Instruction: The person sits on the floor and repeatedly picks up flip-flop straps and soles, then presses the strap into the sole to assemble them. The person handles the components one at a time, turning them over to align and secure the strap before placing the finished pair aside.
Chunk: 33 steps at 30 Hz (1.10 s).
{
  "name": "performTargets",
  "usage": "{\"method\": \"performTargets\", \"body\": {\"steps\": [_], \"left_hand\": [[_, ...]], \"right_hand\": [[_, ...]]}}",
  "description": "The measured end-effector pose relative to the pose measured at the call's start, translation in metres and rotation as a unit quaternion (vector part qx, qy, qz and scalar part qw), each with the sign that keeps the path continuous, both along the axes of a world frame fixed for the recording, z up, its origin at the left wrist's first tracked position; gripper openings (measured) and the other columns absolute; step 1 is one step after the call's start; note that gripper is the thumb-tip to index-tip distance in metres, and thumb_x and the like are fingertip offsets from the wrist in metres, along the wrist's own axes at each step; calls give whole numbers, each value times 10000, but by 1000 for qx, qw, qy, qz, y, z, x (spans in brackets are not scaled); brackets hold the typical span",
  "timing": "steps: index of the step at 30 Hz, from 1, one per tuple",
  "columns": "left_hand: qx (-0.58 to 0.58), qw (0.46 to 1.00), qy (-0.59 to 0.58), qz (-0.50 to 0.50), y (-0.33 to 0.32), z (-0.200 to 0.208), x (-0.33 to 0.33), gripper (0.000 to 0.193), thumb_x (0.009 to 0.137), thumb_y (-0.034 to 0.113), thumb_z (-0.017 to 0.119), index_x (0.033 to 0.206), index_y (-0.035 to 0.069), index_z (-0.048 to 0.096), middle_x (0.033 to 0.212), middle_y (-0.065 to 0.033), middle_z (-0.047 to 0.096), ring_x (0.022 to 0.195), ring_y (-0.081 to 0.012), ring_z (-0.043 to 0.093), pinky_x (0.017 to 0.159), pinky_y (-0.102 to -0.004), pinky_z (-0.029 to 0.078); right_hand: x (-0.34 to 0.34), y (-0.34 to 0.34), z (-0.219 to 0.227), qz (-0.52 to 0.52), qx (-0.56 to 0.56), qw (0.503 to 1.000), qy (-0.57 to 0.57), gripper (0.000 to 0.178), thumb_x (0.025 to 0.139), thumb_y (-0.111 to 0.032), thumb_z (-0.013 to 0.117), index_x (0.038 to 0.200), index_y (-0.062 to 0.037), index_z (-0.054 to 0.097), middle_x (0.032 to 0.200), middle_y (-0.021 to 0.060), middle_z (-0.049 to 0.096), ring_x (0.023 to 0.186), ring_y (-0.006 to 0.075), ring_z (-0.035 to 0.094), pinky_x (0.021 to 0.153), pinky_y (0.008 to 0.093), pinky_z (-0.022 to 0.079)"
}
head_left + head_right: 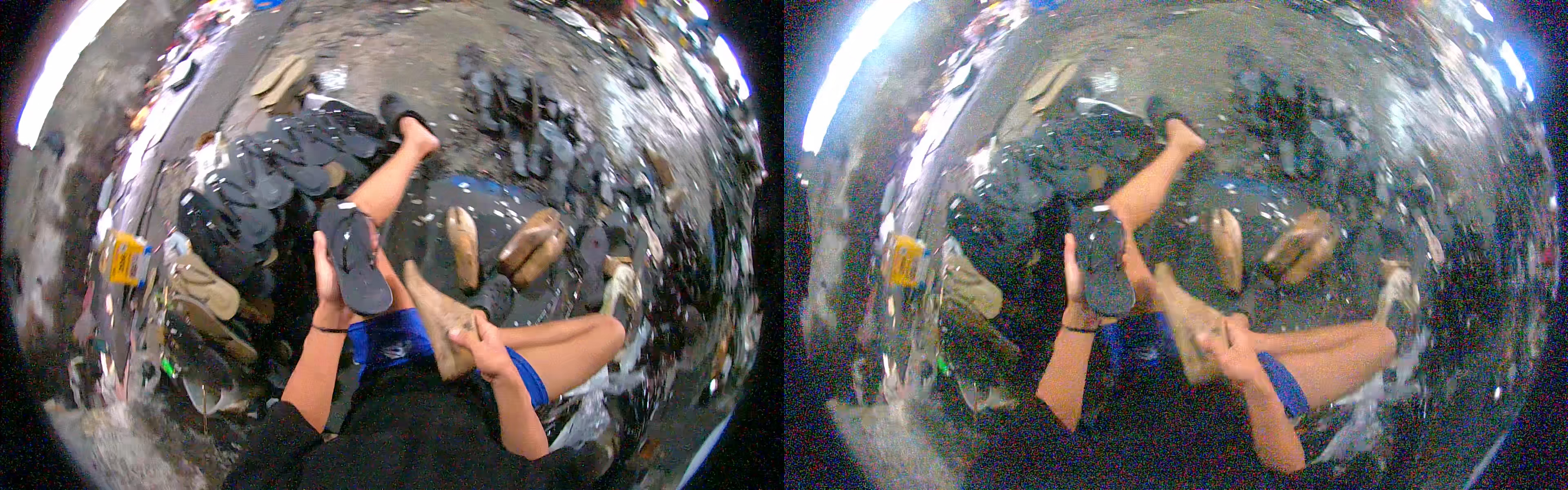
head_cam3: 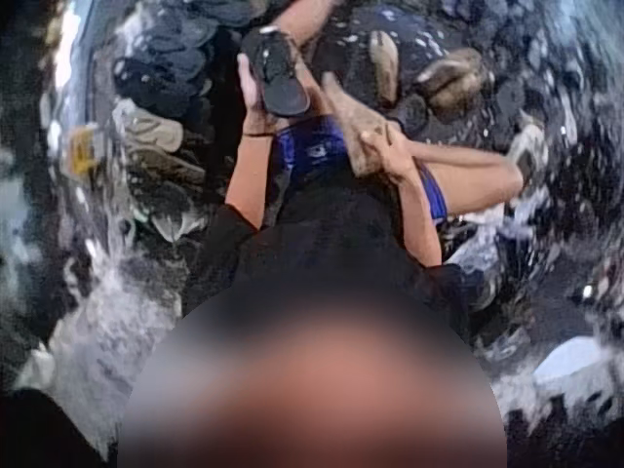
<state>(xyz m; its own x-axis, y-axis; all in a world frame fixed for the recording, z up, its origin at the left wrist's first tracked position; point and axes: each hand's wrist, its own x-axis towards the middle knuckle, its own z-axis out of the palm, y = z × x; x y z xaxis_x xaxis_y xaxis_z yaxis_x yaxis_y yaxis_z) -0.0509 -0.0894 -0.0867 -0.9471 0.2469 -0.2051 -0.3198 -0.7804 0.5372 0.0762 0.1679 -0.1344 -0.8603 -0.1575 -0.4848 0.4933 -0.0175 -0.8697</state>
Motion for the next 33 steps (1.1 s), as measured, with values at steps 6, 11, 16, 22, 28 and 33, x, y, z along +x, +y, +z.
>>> {"method": "performTargets", "body": {"steps": [6,11,16,22,28,33], "left_hand": [[400,895,-173,-92,23,-31,43,858,953,631,485,1519,13,305,1451,-301,409,1106,-413,582,845,-519,584],[235,950,-141,-149,56,-30,55,753,1008,614,343,1480,32,415,1262,-248,627,979,-360,666,859,-446,576],[-427,904,34,-8,13,17,52,934,746,187,879,1503,21,356,1369,-63,524,1268,-212,491,1068,-366,402],[-841,431,28,327,-180,112,50,635,931,127,665,1466,-72,386,1439,-191,500,1252,-275,528,1092,-394,399],[-900,339,-57,267,-197,132,51,604,941,266,689,1425,-20,466,1392,-206,535,1208,-324,575,1011,-394,483],[-926,264,111,247,-112,122,20,559,879,290,780,1288,-45,598,1233,-234,645,1110,-376,622,977,-413,498]], "right_hand": [[-88,-23,1,-113,42,977,178,547,933,-26,588,1455,-24,422,1465,152,487,1219,286,588,1023,421,492],[-169,5,49,249,177,906,294,352,850,-90,738,1180,-21,639,1341,141,602,1232,232,582,1017,392,484],[-195,-13,32,158,93,962,204,228,859,-96,743,1058,-13,670,1390,158,568,1199,270,615,985,384,523],[-249,61,-71,-23,326,915,237,389,817,-298,787,1080,-37,670,1165,141,635,1046,321,627,941,400,515],[-317,185,-164,-142,654,741,50,494,811,-360,782,1138,-33,610,1226,162,561,1133,338,559,963,433,492],[-332,250,-198,-204,649,728,-89,534,839,-276,730,1253,-27,501,1250,205,584,1157,364,587,928,439,522]]}}
